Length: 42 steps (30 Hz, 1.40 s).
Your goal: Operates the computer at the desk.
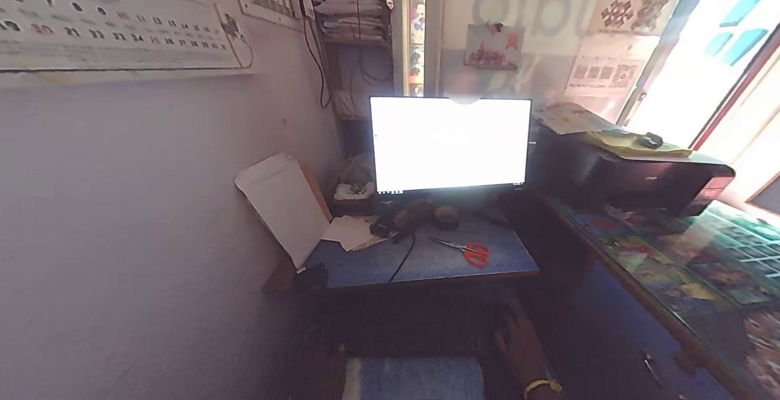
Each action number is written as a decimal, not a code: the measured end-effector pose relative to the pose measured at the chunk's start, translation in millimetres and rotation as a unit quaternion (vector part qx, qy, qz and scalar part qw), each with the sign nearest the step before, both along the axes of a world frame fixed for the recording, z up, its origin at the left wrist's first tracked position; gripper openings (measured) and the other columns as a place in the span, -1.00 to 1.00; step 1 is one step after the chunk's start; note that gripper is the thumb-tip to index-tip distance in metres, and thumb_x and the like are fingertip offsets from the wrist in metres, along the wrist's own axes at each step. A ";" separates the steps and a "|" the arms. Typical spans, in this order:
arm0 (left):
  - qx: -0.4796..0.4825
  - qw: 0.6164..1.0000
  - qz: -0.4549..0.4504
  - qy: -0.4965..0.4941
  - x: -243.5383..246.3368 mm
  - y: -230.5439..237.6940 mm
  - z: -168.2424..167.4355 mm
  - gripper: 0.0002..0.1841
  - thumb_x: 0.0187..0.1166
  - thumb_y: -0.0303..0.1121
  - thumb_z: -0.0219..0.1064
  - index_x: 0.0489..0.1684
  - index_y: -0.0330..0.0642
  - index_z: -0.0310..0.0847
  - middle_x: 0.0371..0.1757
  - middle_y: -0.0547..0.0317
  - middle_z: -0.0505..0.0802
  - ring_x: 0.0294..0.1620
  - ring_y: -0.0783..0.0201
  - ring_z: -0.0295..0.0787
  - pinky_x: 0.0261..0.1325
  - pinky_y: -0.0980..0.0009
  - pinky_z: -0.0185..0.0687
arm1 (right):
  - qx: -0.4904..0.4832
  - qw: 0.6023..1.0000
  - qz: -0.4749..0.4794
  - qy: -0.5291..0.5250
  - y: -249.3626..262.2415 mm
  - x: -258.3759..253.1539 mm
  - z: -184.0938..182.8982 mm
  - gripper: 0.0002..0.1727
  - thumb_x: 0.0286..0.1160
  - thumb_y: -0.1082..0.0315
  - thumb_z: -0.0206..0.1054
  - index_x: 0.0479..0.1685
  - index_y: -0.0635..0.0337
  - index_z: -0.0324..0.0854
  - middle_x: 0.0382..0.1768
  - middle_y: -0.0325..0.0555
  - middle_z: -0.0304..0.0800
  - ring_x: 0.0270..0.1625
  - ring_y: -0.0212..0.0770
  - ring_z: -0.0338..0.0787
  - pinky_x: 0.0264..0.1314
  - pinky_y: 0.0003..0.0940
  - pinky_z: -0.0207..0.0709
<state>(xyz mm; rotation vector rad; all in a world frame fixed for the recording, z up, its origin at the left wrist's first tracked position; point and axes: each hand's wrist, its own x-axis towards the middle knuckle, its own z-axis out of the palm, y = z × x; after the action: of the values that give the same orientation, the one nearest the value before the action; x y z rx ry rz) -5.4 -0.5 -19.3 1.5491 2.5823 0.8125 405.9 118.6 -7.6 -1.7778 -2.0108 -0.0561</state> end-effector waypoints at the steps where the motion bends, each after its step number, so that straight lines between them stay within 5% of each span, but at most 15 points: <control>1: 0.001 1.000 -0.002 0.001 0.4 -0.4 0.2 -0.28 0.79 0.07 -0.02 0.71 -0.39 0.28 0.84 -0.30 0.20 0.83 -0.25 0.13 0.81 -0.12 0.06 | 0.001 1.000 0.001 0.002 0.3 0.2 -0.6 -0.47 0.49 0.13 0.25 0.43 0.10 0.70 0.54 0.15 0.60 0.60 0.19 0.57 0.64 0.08 0.43; 18: 0.000 1.000 -0.003 0.013 -3.4 3.2 -6.4 -0.29 0.80 0.08 -0.06 0.71 -0.36 0.29 0.84 -0.30 0.20 0.85 -0.24 0.08 0.84 -0.11 -0.01 | -0.030 1.000 0.005 0.003 0.5 -1.4 4.7 -0.46 0.52 0.13 0.27 0.50 0.08 0.66 0.60 0.15 0.54 0.65 0.16 0.52 0.67 0.05 0.41; 24: -0.077 0.995 0.058 -0.036 5.6 3.4 16.8 -0.34 0.80 0.04 -0.04 0.56 -0.42 0.43 0.57 -0.43 0.56 0.62 -0.29 0.47 0.62 -0.18 0.37 | -0.037 0.999 0.008 0.006 0.6 0.2 1.5 -0.46 0.56 0.12 0.26 0.52 0.07 0.64 0.61 0.15 0.53 0.68 0.15 0.49 0.69 0.04 0.38; 42: -0.041 0.997 0.065 -0.025 1.8 2.8 5.0 -0.28 0.80 0.07 -0.05 0.71 -0.39 0.26 0.70 -0.41 0.41 0.74 -0.30 0.31 0.72 -0.16 0.22 | -0.005 1.000 0.014 0.017 -0.4 -0.3 -2.0 -0.48 0.54 0.13 0.27 0.48 0.06 0.68 0.56 0.16 0.58 0.61 0.19 0.56 0.62 0.07 0.46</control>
<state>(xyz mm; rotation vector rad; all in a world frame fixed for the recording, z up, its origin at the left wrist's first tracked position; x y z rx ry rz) -3.5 2.3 -14.3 1.3347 2.6667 0.7347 405.5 118.2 -9.5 -1.7448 -2.0148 -0.0055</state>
